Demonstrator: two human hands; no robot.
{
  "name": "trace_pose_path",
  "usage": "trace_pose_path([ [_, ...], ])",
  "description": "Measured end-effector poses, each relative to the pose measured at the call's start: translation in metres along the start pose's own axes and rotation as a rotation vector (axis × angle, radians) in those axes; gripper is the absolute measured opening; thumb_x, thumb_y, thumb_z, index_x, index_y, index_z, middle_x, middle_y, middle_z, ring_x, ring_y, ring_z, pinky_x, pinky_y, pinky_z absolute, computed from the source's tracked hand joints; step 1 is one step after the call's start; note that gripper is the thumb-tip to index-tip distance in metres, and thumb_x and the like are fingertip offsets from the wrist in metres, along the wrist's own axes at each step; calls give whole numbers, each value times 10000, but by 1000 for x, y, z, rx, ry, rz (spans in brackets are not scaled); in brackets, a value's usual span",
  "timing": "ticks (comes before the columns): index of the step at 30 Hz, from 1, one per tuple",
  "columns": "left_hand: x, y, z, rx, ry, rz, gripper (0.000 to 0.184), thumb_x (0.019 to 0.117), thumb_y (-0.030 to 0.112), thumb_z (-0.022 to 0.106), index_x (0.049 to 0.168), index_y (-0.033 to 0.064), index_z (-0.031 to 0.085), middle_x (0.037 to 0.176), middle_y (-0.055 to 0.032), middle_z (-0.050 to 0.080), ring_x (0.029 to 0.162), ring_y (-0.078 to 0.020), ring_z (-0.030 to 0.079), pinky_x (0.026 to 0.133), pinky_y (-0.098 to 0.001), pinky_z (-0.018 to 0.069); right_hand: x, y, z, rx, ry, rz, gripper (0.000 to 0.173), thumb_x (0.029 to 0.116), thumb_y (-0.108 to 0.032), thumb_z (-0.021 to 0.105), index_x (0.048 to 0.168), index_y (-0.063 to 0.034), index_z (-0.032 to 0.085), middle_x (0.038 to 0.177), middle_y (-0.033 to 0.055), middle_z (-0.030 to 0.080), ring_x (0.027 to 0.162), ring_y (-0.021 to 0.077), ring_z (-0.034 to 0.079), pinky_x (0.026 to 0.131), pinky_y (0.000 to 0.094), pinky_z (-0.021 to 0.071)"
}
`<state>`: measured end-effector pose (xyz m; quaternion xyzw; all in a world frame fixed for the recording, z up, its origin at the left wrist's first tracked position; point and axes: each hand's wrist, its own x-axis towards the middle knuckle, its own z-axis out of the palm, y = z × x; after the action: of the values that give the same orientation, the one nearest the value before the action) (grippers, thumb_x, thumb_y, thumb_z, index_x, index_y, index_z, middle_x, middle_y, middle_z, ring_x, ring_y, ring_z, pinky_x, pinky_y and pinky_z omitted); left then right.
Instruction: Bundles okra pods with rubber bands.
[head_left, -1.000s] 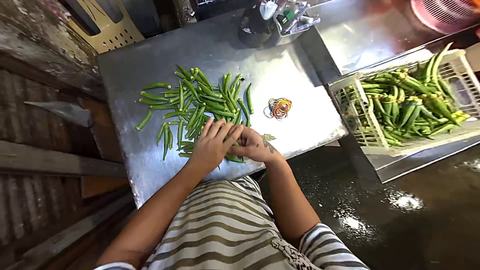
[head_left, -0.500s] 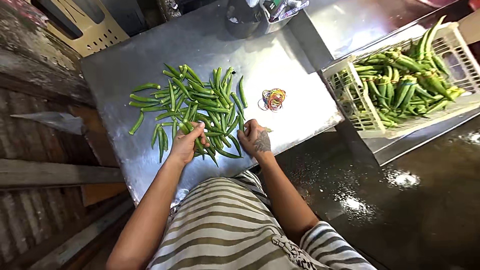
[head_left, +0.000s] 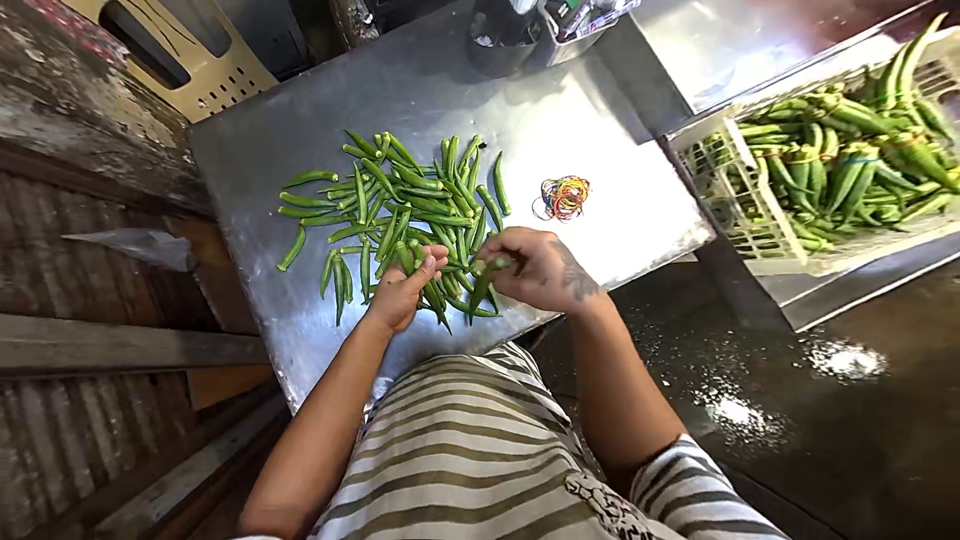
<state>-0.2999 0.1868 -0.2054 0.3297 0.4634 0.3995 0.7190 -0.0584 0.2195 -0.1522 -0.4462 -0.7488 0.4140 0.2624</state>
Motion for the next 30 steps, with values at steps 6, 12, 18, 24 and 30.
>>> trace_pose_path([
  [6,1,7,11,-95,-172,-113,319,1089,301,460,1327,125,577,845,-51,632,702,-157,641,688,-335,599,14,1,19,165,110,62,186,967,-132,672,1143,-87,633,973,43,696,650,128,648,569,302,586],
  [12,6,8,-15,-190,-31,-24,317,960,64,664,1268,85,597,791,-42,626,667,-163,641,691,-362,612,-10,53,54,-464,-167,652,345,921,-371,701,1070,-61,671,1013,179,690,992,376,683,828,599,548],
  [18,11,2,4,-206,25,-36,325,1017,37,590,1338,49,540,1142,-166,705,964,-318,731,845,-500,626,-16,40,45,-28,351,456,231,850,-205,757,1001,-80,636,729,27,654,633,161,636,601,404,546],
  [24,17,-10,17,-197,-24,-67,340,1031,83,584,1370,92,566,1120,-122,697,929,-203,703,835,-375,608,6,5,57,7,316,171,151,895,-195,773,949,-75,698,752,19,671,620,108,637,589,326,581],
  [30,14,-21,11,-149,3,-5,411,1022,53,584,1427,81,517,1144,-116,688,971,-194,690,881,-385,591,0,5,77,46,155,110,175,970,-101,590,1015,-74,757,961,56,697,882,129,673,794,321,582],
])
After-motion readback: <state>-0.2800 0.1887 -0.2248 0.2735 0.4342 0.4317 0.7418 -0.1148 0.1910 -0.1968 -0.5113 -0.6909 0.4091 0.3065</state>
